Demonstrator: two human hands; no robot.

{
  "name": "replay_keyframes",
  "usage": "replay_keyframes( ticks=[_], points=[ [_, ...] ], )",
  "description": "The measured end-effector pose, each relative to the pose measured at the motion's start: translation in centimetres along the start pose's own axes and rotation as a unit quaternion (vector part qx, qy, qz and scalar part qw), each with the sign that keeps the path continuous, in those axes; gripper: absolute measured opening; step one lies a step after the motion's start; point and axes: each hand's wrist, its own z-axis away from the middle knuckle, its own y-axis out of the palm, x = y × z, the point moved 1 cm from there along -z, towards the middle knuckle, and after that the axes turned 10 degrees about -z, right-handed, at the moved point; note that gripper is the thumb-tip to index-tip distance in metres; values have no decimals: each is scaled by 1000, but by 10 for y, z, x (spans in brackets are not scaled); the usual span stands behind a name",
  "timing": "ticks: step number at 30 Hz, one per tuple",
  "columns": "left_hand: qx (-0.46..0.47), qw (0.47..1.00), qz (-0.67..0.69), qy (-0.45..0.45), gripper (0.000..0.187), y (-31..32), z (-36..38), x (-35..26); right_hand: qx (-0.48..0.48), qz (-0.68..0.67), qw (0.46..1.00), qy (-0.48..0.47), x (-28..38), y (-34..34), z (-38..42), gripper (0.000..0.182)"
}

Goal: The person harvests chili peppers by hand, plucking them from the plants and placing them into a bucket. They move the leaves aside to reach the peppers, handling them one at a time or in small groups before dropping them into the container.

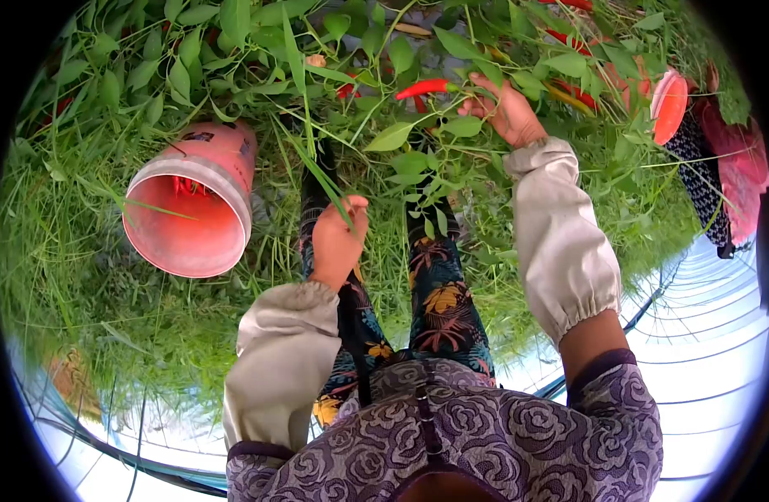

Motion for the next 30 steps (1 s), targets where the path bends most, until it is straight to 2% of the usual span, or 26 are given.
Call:
replay_keyframes(
  ticks=[1,2,4,6,7,9,12,14,16,17,19,20,21,22,23,24,26,27,28,29,30],
  points=[
    [1,997,78,0,12,4,-21,-12,19,37,999,-12,0,1,2,46],
    [4,988,154,-4,11,6,-43,-24,17,37,999,-13,-1,-1,0,46],
    [-47,975,211,61,16,0,-88,-55,26,-30,999,17,-7,-6,-5,43],
    [-56,973,185,125,26,-1,-133,-75,24,-44,998,35,-5,1,-4,35],
    [-51,973,187,122,26,-1,-154,-81,37,-37,998,41,-3,6,-3,33],
    [32,981,-4,192,35,8,-181,-93,47,-28,998,43,-2,13,-2,31],
    [97,971,-66,209,40,18,-188,-104,38,-46,997,40,-10,20,2,31],
    [96,968,-51,225,40,19,-185,-104,77,-53,995,31,-14,24,-5,29],
    [40,936,-223,270,34,15,-173,-109,2,-13,999,33,-15,25,-2,29],
    [41,935,-222,275,34,14,-164,-111,0,-13,999,30,-17,25,-6,29],
    [-65,895,-316,307,22,5,-142,-113,0,45,999,-28,-25,25,-10,33],
    [-64,894,-317,311,22,6,-130,-117,-1,43,999,-31,-38,13,-17,33],
    [-67,900,-341,263,18,10,-117,-121,-45,238,952,-185,-55,-1,-28,36],
    [-69,903,-367,212,13,13,-107,-123,-84,415,845,-326,-63,-7,-41,39],
    [-49,927,-320,191,12,16,-95,-124,2,397,893,-212,-55,-12,-48,43],
    [-30,947,-273,168,11,20,-85,-125,9,391,895,-213,-54,-15,-45,43],
    [6,987,-97,129,15,33,-69,-110,-69,451,871,-182,-27,-1,-26,40],
    [81,996,13,26,14,41,-61,-97,-63,448,873,-183,-19,2,-23,40],
    [152,977,126,-77,14,49,-54,-83,-52,291,950,-105,-15,2,-21,39],
    [149,978,124,-82,14,51,-53,-72,-38,124,991,-19,-11,-1,-21,38],
    [154,966,164,-129,14,50,-49,-58,-35,124,992,-15,-2,-6,-17,38]
  ],
)
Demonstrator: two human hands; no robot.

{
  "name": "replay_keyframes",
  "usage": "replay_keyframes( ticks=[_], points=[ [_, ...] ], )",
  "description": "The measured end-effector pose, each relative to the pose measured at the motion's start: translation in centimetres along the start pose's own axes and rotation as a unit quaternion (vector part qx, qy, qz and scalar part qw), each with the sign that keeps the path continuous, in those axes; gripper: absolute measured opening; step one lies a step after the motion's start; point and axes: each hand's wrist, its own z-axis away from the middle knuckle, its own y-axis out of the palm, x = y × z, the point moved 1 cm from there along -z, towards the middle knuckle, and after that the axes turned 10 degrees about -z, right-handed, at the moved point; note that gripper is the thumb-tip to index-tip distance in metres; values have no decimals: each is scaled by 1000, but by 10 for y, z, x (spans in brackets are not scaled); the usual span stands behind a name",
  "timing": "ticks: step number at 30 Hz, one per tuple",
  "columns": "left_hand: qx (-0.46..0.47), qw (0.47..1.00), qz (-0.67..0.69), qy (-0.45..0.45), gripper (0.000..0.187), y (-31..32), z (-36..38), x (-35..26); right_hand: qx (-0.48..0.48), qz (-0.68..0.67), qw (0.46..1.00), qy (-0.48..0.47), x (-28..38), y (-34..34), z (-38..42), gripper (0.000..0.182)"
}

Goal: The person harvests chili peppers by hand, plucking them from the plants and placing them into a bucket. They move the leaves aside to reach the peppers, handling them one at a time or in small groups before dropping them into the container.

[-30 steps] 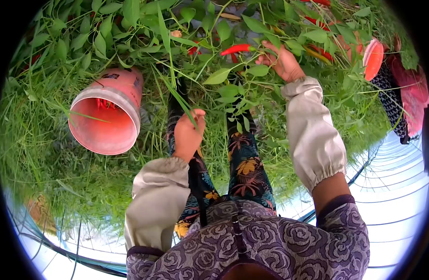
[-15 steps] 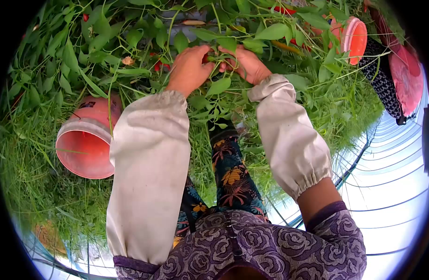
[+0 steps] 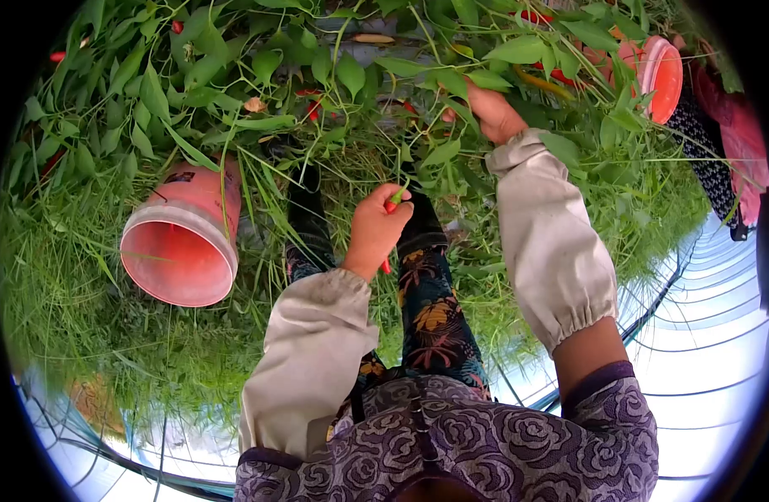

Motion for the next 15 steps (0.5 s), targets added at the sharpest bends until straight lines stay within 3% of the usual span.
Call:
replay_keyframes(
  ticks=[2,4,5,6,7,8,10,13,15],
  points=[
    [3,998,51,-43,14,-10,-2,25,152,-88,982,75,15,-12,3,34],
    [-32,991,86,-94,12,-25,-12,46,162,-98,976,103,18,-14,-3,29],
    [-44,991,101,-76,11,-32,-13,45,263,-238,919,173,15,-16,-8,26],
    [-60,994,87,-18,10,-38,-20,51,353,-371,826,237,12,-18,-11,24],
    [-84,993,88,3,11,-42,-22,44,262,-377,864,208,21,-5,2,21],
    [-107,990,89,25,11,-46,-23,35,261,-376,864,210,18,-5,-1,21],
    [-101,988,105,41,15,-51,-26,16,347,-396,818,233,11,-5,-4,21],
    [-78,993,73,59,22,-48,-35,-1,264,-438,821,254,13,1,1,21],
    [-75,993,49,78,24,-44,-44,-2,269,-436,819,257,15,2,1,21]
  ],
)
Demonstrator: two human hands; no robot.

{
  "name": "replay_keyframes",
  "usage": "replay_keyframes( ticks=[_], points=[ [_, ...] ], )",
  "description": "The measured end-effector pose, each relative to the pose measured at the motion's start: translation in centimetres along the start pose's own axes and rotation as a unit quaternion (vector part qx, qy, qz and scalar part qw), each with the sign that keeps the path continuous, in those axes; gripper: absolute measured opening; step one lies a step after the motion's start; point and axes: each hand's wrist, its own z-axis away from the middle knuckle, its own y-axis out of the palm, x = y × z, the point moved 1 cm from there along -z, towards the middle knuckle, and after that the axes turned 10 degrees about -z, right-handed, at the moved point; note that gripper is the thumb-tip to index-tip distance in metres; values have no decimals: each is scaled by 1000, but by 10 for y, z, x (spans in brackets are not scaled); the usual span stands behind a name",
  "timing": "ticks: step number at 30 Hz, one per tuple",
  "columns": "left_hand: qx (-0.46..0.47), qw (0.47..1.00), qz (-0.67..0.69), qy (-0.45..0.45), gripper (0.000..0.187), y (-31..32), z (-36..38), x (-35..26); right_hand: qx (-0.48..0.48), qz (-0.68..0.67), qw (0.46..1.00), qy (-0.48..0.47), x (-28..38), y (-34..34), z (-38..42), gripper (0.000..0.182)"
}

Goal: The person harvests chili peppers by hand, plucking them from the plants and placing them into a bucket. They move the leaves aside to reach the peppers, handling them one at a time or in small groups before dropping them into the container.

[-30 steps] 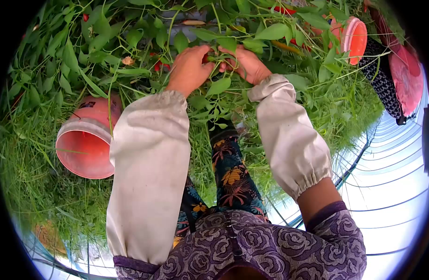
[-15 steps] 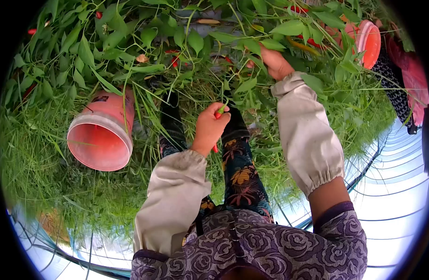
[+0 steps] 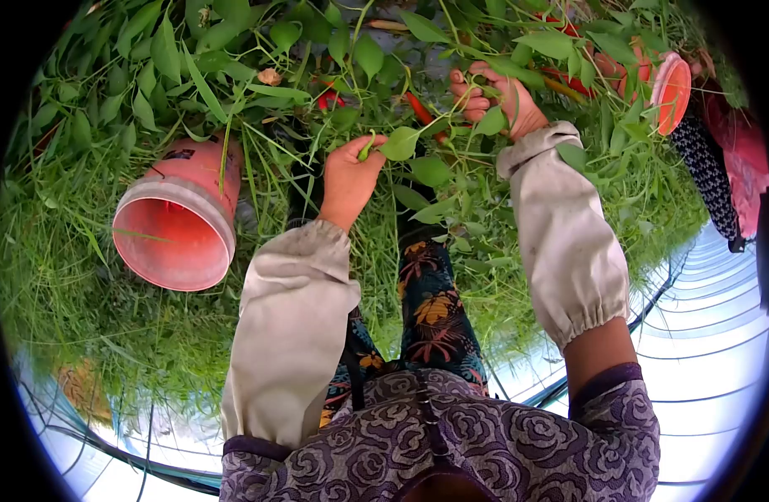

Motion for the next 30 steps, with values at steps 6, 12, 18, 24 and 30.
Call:
replay_keyframes(
  ticks=[6,12,18,24,30],
  points=[
    [43,965,-182,183,34,39,-10,-32,-4,47,998,-27,-5,0,-7,22],
    [-43,828,-442,342,38,37,-17,-45,-157,250,940,-171,-13,-2,-13,28],
    [64,898,-417,127,37,49,19,-35,-277,443,750,-405,-36,-16,-20,38],
    [140,972,116,-152,40,94,41,10,-378,615,508,-471,-94,-2,25,52],
    [74,975,165,-128,43,105,43,-1,-350,867,159,-316,-104,-26,14,43]
  ],
)
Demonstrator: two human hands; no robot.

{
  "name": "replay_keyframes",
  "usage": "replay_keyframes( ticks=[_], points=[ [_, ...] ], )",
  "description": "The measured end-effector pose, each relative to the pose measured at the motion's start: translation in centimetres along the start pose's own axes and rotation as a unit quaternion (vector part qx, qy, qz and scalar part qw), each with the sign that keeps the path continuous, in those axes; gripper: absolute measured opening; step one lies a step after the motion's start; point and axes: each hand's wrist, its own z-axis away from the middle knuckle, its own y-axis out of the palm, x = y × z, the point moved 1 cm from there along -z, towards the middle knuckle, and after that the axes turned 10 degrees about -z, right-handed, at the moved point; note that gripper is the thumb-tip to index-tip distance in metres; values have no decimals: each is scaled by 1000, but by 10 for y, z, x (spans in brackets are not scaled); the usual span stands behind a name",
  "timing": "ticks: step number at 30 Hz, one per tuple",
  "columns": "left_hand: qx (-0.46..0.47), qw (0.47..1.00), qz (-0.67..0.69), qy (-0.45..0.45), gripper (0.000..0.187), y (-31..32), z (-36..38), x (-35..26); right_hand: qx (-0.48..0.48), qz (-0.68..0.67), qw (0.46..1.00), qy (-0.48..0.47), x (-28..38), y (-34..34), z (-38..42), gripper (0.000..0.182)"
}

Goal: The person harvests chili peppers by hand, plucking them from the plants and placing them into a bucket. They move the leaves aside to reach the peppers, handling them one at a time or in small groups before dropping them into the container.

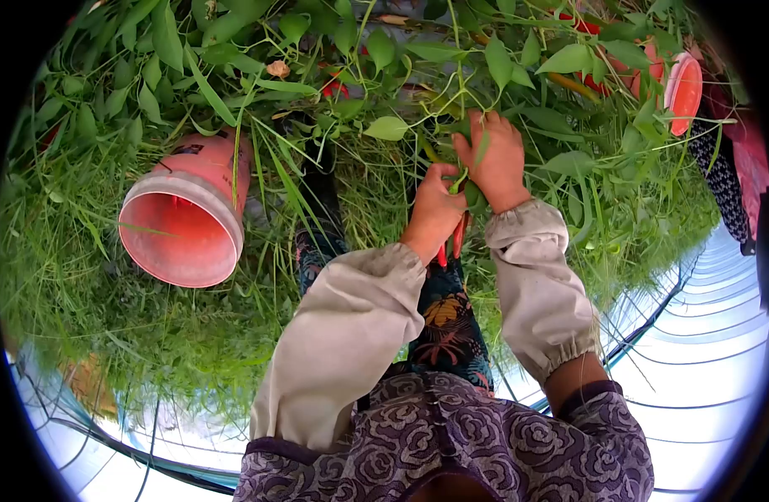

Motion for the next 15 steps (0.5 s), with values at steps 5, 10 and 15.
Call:
replay_keyframes(
  ticks=[5,10,15],
  points=[
    [78,996,-33,-37,41,1,32,-13,-13,6,999,36,-22,28,-4,39],
    [134,988,34,-64,30,-41,68,-4,-94,79,992,21,-16,-1,-9,40],
    [-169,977,131,10,21,-182,106,-13,-9,-260,959,-115,55,6,1,35]
  ],
)
